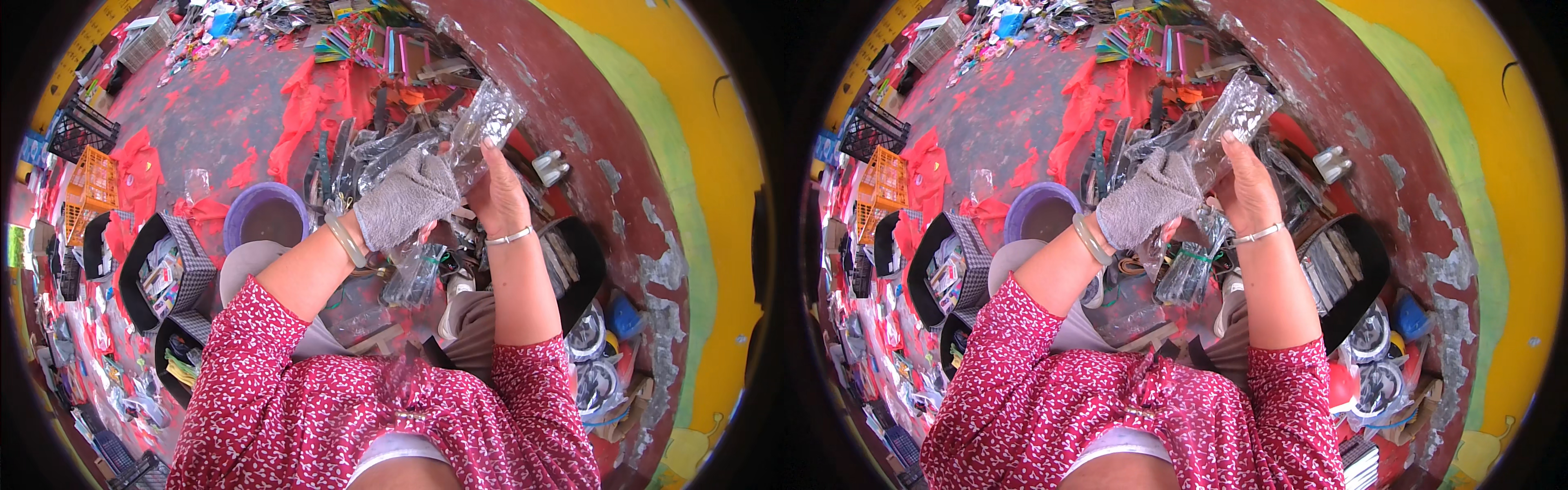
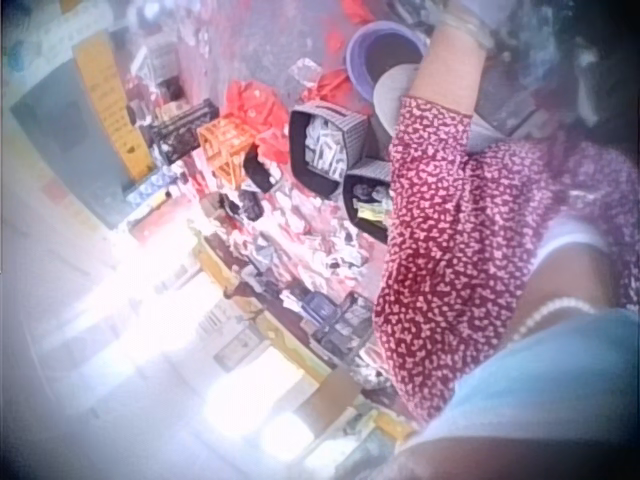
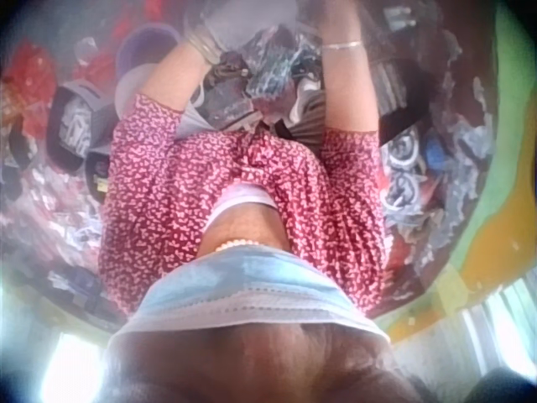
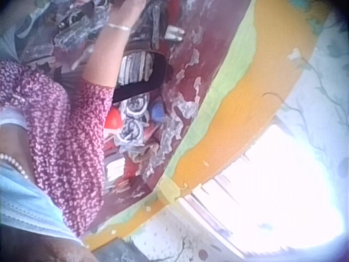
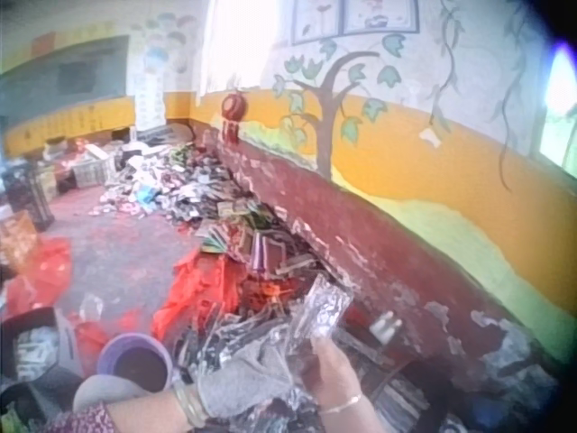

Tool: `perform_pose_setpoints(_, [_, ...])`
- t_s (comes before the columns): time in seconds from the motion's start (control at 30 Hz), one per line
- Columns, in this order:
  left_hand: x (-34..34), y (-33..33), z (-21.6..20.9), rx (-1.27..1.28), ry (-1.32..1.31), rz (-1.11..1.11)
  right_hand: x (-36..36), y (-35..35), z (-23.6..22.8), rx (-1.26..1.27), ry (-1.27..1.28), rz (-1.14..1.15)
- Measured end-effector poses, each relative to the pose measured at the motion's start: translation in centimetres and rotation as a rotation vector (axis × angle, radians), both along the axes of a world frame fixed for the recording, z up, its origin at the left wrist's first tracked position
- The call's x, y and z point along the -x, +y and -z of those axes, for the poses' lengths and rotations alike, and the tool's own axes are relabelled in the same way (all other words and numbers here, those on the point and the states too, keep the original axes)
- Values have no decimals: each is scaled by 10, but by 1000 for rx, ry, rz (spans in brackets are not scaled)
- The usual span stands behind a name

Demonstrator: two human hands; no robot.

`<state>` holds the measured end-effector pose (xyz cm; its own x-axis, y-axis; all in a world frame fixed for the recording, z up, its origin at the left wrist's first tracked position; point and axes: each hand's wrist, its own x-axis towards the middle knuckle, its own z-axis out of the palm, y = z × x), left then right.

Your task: The person picks up plastic-wrapped straps from a pile on the floor, wipes them with a cloth dipped in a bucket of liquid, and places them into a black bin.

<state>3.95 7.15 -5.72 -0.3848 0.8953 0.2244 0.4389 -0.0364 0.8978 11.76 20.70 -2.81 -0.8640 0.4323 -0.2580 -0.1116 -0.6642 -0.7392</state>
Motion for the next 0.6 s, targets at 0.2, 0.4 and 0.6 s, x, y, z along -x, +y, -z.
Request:
perform_pose_setpoints(0.2, [-20,-1,-8,42,-670,118,-1,0,19,90,58,69])
perform_pose_setpoints(0.4, [-33,2,-10,55,-684,178,-2,3,24,126,71,260])
perform_pose_setpoints(0.6, [-47,6,-11,86,-742,239,-10,27,16,149,119,359])
